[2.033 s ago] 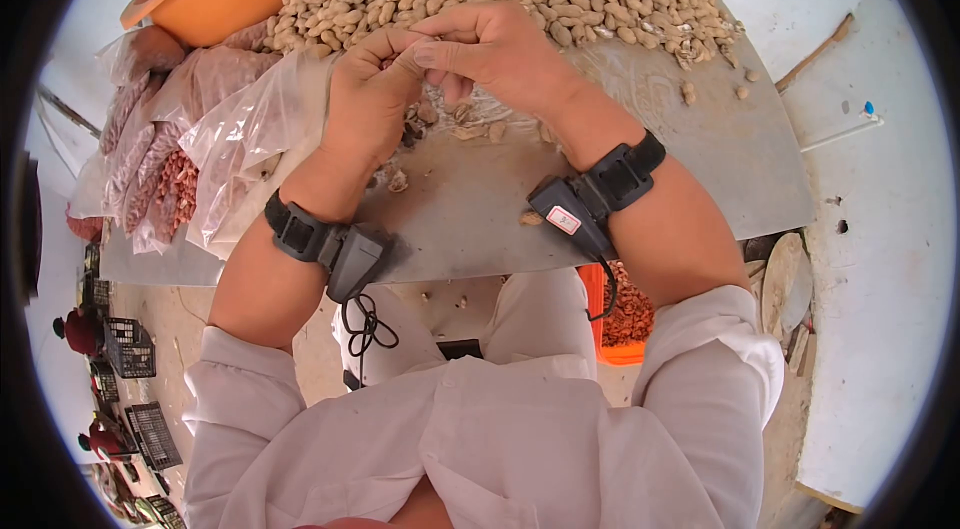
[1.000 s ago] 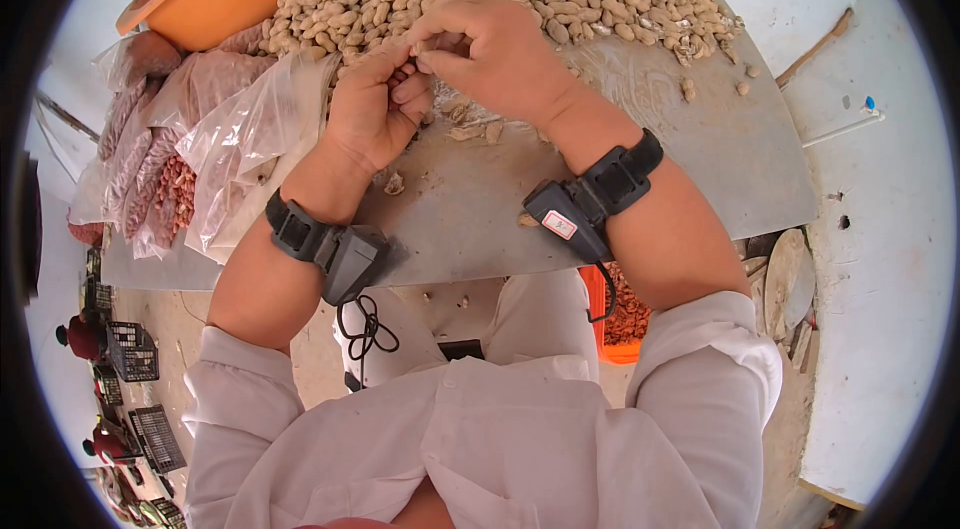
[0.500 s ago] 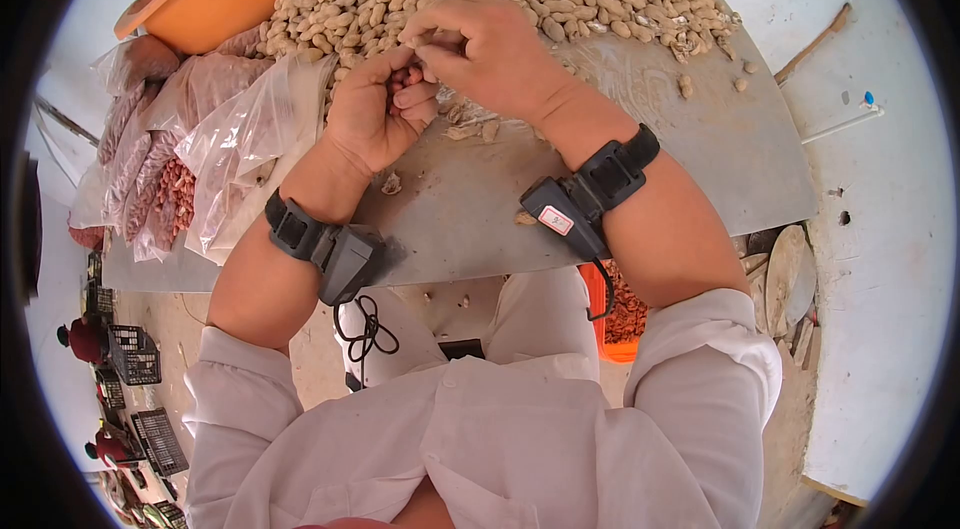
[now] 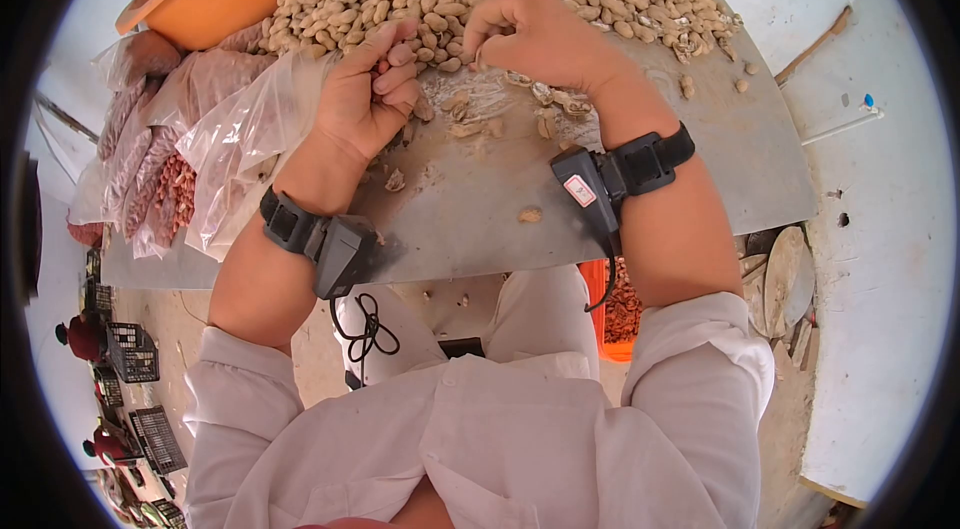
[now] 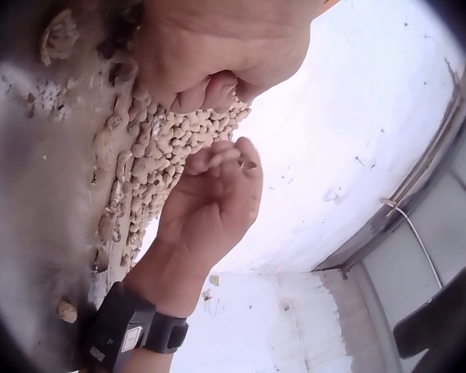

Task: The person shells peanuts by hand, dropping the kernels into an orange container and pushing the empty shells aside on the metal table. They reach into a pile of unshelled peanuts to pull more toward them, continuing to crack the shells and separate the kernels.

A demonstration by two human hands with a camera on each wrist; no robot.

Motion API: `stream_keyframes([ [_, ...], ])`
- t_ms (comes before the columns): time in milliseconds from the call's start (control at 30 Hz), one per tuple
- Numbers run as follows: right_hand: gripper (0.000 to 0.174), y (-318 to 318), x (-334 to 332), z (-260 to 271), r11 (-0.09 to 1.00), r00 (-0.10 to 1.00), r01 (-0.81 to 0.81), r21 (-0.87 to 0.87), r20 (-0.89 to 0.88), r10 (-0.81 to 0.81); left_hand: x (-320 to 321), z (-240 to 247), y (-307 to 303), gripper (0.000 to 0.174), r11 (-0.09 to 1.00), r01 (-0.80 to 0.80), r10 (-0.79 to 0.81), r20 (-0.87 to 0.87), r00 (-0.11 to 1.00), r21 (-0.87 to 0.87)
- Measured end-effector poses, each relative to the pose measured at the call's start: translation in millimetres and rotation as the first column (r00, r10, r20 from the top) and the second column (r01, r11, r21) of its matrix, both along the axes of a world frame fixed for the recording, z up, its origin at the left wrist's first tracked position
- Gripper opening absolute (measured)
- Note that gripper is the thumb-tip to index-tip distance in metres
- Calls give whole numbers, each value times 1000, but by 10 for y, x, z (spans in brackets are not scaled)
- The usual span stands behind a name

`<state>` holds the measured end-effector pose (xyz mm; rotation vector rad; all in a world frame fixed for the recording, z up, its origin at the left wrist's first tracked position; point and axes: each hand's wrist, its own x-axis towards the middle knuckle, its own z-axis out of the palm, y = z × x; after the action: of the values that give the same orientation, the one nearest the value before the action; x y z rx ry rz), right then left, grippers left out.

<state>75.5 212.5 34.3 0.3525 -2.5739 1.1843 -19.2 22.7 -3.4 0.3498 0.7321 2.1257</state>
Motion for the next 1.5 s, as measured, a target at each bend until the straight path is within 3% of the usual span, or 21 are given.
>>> stream_keyframes([
  [67,14,15,1,-9,998,998,53,22,15,-53,18,35,-8,21,999,-42,42,25,999,-14],
  [167,16,40,-64,-127,945,975,220,243,-26,-220,-7,27,-5,22,1000,-6,6,78,997,-9],
  [367,18,79,-209,-353,837,978,204,508,-64,-199,18,30,11,22,999,-21,24,56,998,-39],
  [467,18,28,-236,-344,829,957,255,497,-5,-291,16,10,12,21,999,-7,7,-4,1000,-46],
  [567,17,-48,-166,-236,861,946,307,405,-26,-324,5,-10,24,22,997,-18,12,-68,998,-80],
  [633,15,22,-207,-308,975,975,220,-20,25,-220,41,11,27,22,991,-52,35,-142,989,-125],
  [667,15,46,-223,-333,958,987,163,-238,32,-160,66,16,31,23,987,-72,45,-178,983,-147],
  [767,14,-47,-189,-254,807,999,-50,-589,-36,35,134,-12,58,23,967,-163,81,-374,924,-194],
  [967,17,-168,-166,-246,772,995,-103,-628,-54,89,198,26,65,20,963,-218,119,-478,870,-158],
  [1167,19,-248,-103,-145,936,995,-12,-352,-92,-22,221,24,60,19,950,-287,183,-525,831,-122],
  [1500,16,-296,-80,-164,928,989,-45,-369,-147,-11,194,59,25,20,927,-342,166,-653,739,-151],
])
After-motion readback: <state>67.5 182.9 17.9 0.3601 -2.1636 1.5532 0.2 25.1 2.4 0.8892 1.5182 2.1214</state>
